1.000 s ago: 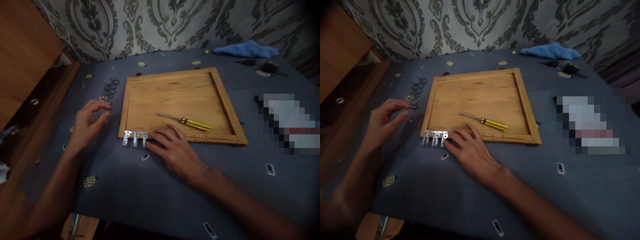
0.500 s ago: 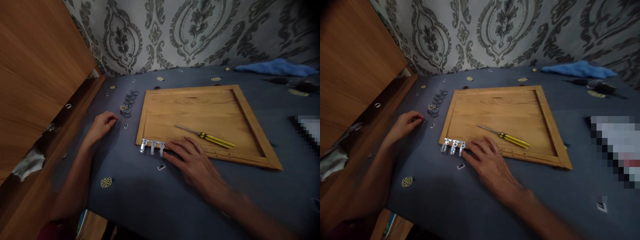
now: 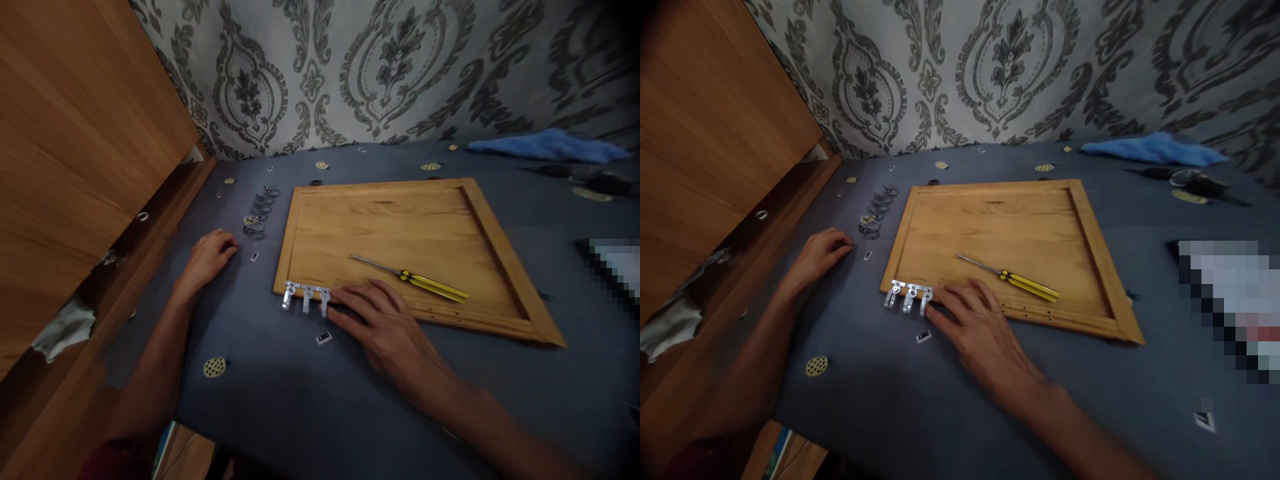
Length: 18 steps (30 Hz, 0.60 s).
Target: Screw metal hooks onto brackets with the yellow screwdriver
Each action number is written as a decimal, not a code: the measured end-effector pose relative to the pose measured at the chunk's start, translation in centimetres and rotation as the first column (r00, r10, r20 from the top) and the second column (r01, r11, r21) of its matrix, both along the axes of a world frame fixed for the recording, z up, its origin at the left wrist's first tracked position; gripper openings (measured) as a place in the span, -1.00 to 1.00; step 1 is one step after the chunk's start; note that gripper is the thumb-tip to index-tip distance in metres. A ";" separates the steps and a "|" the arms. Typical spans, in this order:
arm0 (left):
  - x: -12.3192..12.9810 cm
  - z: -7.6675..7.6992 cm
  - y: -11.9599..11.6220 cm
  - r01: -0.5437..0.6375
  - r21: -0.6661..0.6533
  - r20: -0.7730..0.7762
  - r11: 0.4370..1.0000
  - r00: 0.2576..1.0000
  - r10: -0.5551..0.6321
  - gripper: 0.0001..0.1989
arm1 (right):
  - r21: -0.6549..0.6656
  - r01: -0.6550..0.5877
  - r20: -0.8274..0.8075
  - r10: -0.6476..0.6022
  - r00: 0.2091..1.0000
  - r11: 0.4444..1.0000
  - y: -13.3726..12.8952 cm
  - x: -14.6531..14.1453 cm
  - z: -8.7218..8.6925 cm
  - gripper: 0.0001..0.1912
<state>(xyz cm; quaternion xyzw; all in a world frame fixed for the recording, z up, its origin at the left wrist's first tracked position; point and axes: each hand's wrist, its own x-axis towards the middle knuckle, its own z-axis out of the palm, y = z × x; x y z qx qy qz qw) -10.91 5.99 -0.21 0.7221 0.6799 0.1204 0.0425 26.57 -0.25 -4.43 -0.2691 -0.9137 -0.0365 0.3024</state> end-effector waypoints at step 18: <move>-1.3 0.3 0.0 0.004 -0.040 -0.086 0.999 0.996 -0.008 -0.90 | -0.064 0.002 0.009 -0.001 1.000 0.998 -0.2 0.1 0.0 -0.47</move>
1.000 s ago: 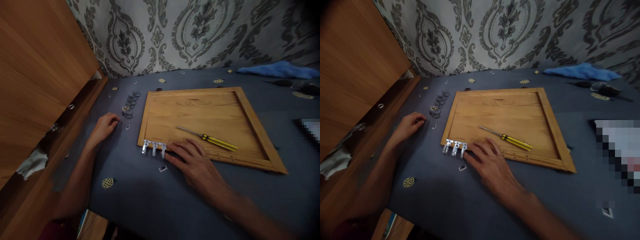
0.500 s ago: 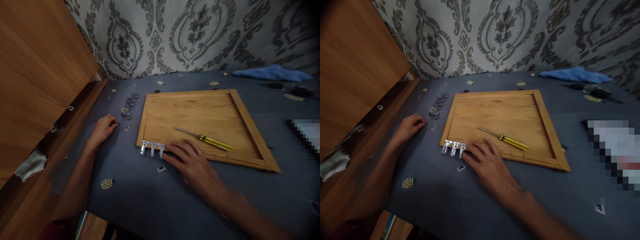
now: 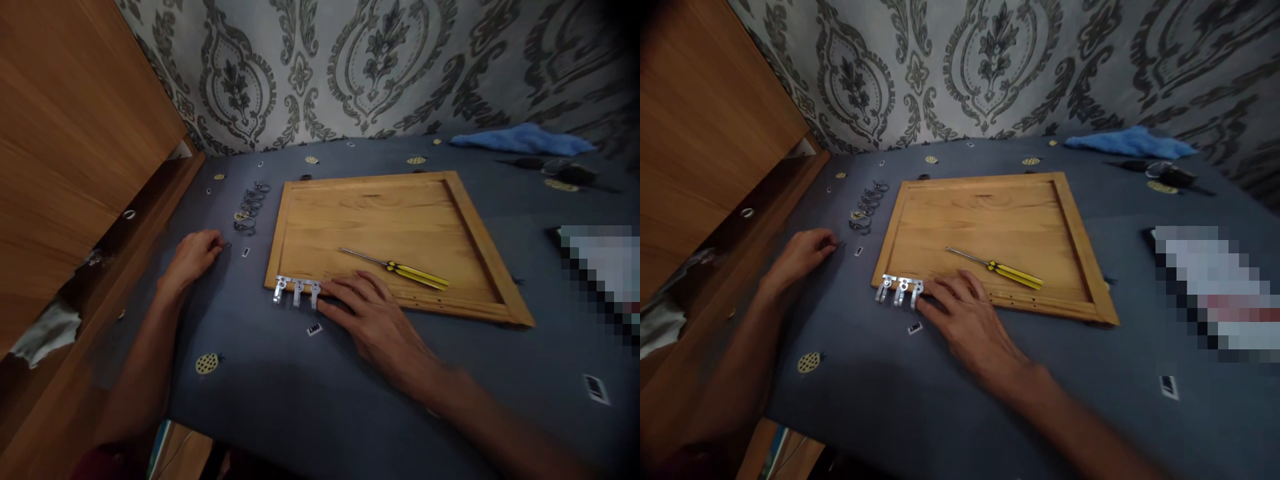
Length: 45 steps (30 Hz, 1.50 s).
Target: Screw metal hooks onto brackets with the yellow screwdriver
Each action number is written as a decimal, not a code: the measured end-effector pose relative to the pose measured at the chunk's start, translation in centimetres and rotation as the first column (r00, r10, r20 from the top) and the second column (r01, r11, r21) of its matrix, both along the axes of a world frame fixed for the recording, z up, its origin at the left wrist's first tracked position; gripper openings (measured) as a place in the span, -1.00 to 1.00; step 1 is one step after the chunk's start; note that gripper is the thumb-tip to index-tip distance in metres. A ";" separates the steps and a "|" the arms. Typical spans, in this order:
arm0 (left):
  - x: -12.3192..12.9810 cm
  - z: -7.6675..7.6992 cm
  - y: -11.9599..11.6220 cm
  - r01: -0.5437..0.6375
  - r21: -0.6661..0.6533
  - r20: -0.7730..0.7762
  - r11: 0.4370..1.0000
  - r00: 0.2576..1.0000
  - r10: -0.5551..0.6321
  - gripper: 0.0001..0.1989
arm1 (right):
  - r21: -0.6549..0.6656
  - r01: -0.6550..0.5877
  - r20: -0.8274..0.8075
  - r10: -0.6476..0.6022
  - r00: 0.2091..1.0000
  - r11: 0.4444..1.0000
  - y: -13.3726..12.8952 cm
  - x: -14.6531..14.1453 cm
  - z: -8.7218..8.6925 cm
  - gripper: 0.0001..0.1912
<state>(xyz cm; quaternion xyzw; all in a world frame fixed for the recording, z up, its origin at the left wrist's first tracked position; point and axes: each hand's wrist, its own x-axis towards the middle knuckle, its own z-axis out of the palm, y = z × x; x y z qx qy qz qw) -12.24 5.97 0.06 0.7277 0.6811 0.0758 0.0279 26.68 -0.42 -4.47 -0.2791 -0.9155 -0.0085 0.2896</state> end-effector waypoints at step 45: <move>10.7 2.8 -2.3 0.097 0.039 0.681 0.995 0.726 -0.097 -0.83 | -0.111 -0.001 0.087 0.011 0.996 0.994 0.0 0.0 0.4 -0.62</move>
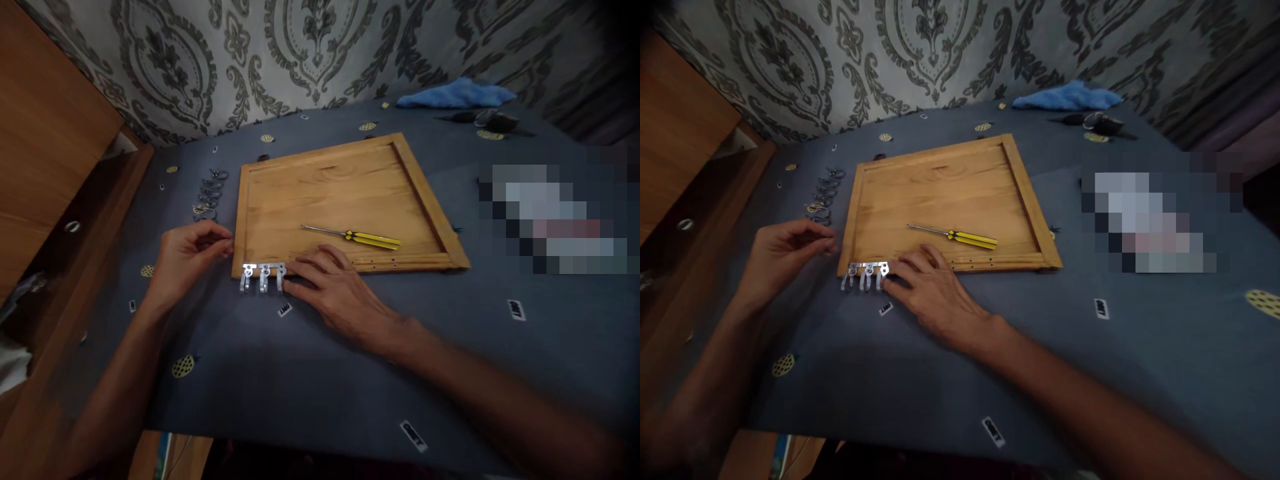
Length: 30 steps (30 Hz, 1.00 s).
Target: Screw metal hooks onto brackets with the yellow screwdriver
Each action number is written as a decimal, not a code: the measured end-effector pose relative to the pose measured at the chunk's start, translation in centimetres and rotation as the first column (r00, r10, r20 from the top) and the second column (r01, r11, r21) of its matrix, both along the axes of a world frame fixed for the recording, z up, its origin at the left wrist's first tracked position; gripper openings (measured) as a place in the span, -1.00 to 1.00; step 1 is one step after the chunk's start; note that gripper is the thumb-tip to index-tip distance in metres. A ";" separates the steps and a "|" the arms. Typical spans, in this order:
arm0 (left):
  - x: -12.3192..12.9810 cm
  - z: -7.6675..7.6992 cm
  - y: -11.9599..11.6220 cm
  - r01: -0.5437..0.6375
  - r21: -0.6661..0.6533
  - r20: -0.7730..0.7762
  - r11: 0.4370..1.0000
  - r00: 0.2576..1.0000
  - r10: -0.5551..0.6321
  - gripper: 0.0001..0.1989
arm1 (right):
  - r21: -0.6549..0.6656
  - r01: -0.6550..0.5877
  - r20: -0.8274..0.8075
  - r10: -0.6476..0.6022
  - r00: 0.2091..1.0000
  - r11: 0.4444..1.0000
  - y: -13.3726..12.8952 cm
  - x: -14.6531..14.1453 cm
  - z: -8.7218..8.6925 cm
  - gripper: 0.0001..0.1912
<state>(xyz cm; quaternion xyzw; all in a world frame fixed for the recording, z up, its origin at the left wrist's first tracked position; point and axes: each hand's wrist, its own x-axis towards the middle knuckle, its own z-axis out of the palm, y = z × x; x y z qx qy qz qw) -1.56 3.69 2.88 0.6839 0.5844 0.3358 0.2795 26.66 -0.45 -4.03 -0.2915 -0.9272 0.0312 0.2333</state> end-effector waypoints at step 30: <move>5.3 0.0 2.0 0.453 -0.280 -0.181 0.846 0.841 -0.510 -0.89 | 0.035 -0.002 -0.047 0.004 0.999 0.999 -0.1 -0.3 0.0 -0.79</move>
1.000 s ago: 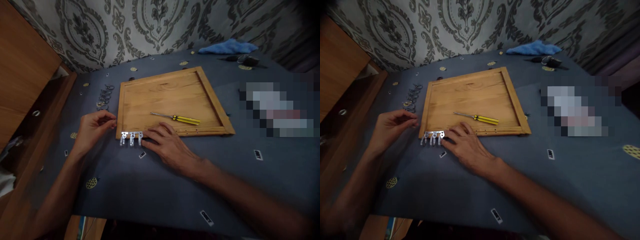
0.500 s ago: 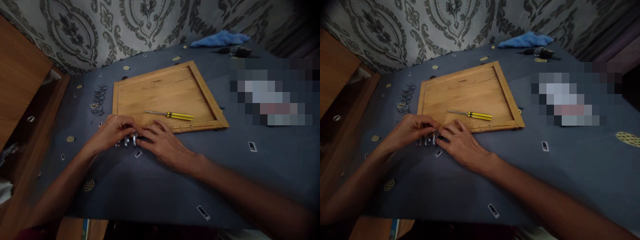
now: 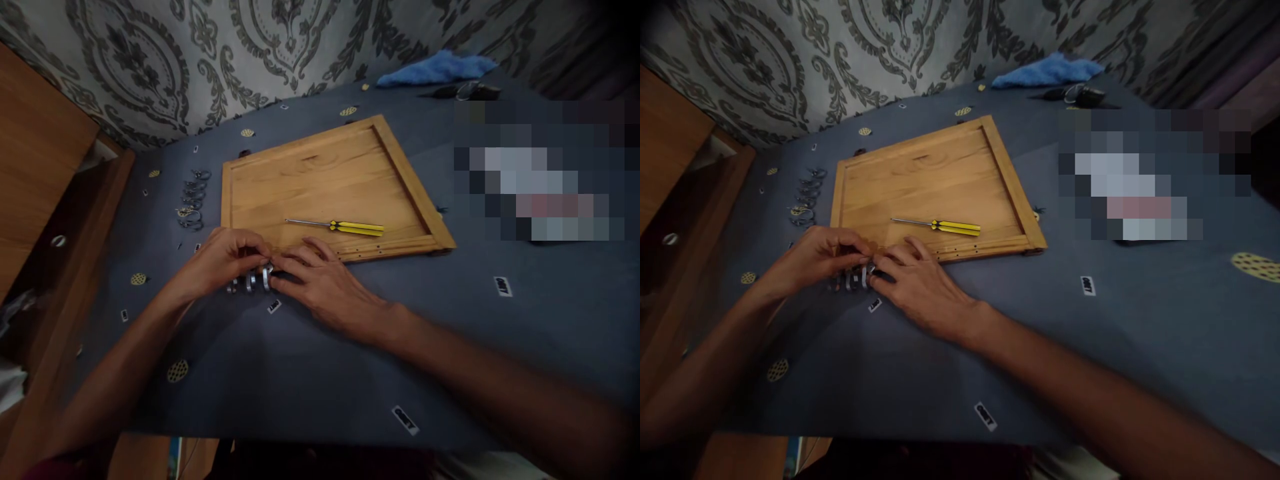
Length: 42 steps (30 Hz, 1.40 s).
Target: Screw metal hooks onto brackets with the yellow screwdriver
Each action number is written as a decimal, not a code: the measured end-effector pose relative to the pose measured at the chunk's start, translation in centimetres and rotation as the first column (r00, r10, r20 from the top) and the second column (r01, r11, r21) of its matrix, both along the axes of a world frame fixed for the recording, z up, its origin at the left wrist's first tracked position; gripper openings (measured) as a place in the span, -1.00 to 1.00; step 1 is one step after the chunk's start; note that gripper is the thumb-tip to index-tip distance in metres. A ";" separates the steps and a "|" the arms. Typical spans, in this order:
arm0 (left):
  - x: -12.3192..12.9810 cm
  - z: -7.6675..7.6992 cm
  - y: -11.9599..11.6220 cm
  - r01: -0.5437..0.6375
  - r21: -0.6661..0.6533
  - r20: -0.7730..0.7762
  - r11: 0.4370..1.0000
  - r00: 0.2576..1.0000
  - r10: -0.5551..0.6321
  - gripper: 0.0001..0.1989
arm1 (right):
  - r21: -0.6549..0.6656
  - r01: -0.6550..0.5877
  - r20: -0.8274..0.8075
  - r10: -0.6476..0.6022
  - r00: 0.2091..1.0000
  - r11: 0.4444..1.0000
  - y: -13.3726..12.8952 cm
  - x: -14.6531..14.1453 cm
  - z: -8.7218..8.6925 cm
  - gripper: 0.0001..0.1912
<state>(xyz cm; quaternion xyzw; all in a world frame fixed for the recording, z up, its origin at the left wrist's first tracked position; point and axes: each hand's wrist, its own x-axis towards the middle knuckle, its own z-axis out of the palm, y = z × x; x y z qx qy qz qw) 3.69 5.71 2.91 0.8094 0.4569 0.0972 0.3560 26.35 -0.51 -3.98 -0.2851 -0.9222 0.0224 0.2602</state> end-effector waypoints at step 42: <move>0.3 0.3 0.2 0.049 -0.058 0.000 0.997 0.999 -0.050 -0.92 | -0.019 -0.005 0.031 0.005 1.000 1.000 0.1 0.1 0.1 -0.74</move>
